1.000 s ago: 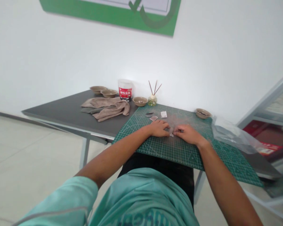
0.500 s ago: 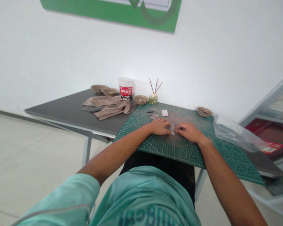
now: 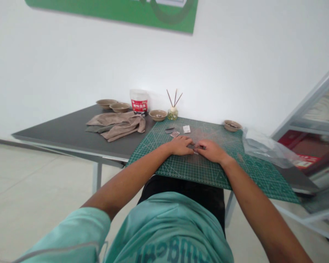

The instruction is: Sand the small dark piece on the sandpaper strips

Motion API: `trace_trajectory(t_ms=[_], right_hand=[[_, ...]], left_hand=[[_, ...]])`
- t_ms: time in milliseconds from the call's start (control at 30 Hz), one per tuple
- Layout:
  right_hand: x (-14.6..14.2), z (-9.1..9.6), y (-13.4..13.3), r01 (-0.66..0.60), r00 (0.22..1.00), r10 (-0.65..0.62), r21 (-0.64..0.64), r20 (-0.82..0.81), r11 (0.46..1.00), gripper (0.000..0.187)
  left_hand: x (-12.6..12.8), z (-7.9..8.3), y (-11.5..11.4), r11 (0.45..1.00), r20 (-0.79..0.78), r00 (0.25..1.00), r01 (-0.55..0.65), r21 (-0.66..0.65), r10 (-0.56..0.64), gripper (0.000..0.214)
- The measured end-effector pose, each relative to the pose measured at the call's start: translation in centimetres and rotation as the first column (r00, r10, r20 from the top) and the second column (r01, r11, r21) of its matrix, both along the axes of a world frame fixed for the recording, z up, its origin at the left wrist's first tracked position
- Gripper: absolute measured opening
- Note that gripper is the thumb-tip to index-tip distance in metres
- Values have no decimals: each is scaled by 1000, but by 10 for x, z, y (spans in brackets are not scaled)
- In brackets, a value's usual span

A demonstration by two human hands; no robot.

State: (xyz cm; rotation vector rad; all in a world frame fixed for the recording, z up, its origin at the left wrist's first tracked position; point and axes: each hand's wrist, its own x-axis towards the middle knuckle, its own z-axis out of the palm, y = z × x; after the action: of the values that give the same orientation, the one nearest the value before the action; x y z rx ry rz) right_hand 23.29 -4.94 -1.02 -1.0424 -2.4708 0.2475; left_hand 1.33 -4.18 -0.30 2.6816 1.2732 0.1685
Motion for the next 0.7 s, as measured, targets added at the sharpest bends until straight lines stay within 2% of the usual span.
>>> trace_trajectory(t_ms=[167, 333, 500, 700], right_hand=[[2, 0, 5, 84, 996, -84, 21, -22, 996, 10], [-1, 0, 0, -10, 1000, 9, -37, -19, 999, 11], [-2, 1, 4, 67, 997, -67, 0, -41, 998, 10], [1, 1, 1, -6, 1000, 4, -51, -31, 999, 8]], left_hand=[[0, -2, 2, 1000, 0, 1000, -11, 1, 11, 54], [0, -3, 3, 1000, 0, 1000, -6, -1, 6, 54], [0, -4, 4, 1000, 1, 1000, -7, 2, 7, 54], [0, -4, 3, 1000, 4, 1000, -2, 3, 2, 55]])
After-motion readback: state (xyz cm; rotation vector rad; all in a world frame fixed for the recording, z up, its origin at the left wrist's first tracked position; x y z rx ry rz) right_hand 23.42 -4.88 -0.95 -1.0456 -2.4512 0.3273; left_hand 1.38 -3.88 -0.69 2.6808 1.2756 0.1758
